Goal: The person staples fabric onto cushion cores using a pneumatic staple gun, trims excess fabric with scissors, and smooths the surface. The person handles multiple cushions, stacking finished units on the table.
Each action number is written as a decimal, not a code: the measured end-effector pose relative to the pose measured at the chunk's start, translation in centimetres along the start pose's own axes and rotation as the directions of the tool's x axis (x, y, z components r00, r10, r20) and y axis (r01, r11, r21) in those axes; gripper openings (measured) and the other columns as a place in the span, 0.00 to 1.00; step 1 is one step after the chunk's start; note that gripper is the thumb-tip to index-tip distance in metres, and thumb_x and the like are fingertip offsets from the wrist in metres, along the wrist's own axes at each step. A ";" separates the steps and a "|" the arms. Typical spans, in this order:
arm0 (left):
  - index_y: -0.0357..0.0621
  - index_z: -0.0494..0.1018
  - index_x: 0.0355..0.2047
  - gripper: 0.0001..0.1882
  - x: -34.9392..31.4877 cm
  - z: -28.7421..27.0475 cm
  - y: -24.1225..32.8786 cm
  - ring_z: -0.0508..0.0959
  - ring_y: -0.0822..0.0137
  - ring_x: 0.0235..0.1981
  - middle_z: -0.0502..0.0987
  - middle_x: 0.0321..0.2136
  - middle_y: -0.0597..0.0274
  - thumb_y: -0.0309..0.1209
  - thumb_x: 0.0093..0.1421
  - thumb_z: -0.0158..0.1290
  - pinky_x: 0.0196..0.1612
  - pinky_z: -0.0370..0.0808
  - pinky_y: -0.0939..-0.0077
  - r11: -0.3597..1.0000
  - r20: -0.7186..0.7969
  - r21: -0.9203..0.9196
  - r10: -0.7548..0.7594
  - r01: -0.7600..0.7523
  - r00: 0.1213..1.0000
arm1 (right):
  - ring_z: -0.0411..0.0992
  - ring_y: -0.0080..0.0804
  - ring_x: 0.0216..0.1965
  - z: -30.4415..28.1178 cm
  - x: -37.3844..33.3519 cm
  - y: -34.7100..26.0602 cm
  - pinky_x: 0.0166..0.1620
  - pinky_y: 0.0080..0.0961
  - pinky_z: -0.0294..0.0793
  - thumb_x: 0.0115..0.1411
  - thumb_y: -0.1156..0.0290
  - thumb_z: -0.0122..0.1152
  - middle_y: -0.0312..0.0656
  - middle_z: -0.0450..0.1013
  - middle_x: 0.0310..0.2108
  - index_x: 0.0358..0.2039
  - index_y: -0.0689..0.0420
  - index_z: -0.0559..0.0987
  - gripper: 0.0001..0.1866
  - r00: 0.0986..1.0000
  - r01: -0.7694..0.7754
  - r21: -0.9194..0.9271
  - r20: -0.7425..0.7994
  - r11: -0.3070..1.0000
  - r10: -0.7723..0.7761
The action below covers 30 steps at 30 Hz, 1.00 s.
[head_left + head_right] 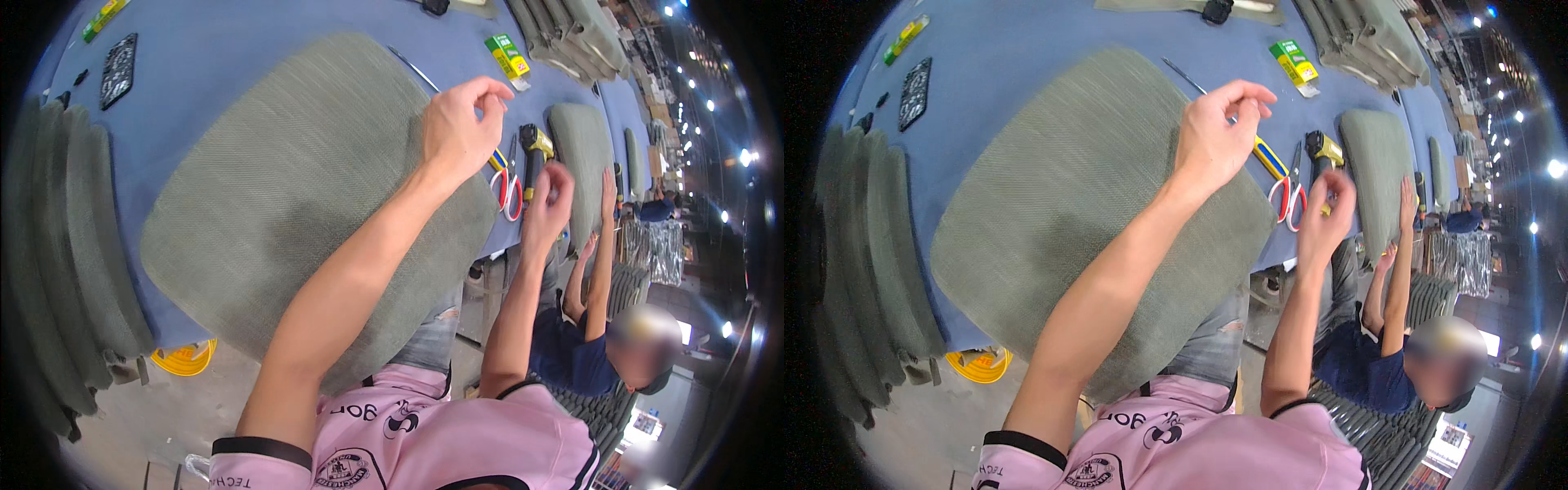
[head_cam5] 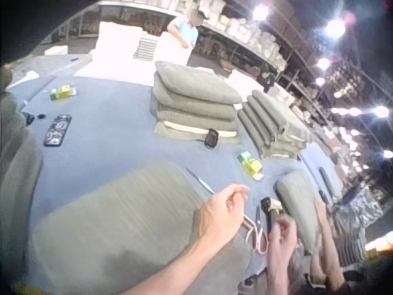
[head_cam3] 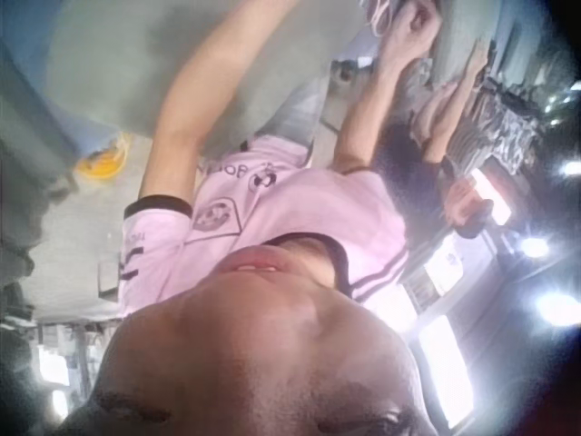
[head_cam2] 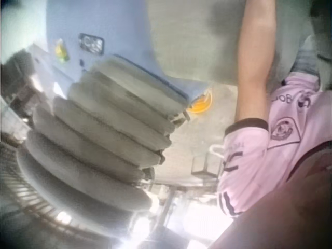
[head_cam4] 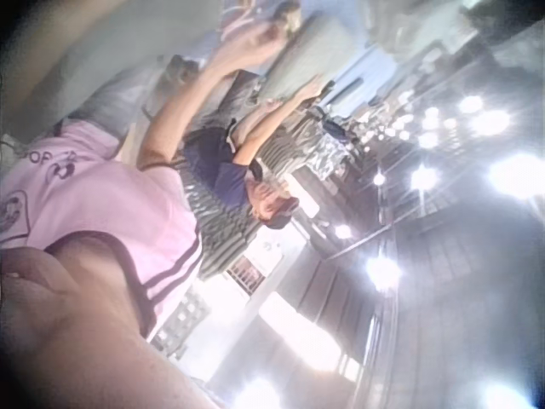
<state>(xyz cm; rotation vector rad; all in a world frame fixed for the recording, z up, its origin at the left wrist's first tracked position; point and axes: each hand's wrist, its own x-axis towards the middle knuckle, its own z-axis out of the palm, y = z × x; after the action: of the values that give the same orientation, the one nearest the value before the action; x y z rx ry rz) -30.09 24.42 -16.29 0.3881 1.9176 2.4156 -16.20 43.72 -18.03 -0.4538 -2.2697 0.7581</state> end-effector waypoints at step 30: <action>0.45 0.73 0.70 0.36 -29.0 -31.2 14.8 0.83 0.47 0.62 0.84 0.56 0.40 0.59 0.76 0.53 0.67 0.76 0.59 0.396 -0.268 0.867 -0.142 0.302 0.953 | 0.63 0.60 0.78 -4.7 -18.4 -3.0 0.78 0.69 0.55 0.52 0.73 0.73 0.48 0.71 0.74 0.69 0.48 0.80 0.40 0.575 0.680 0.276 0.374 0.680 -0.727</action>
<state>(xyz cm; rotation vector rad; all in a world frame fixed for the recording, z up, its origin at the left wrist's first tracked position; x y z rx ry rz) -6.84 -14.11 -13.53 -0.0884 2.9616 1.0177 -0.29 33.93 -22.62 0.7666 -2.5089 0.5703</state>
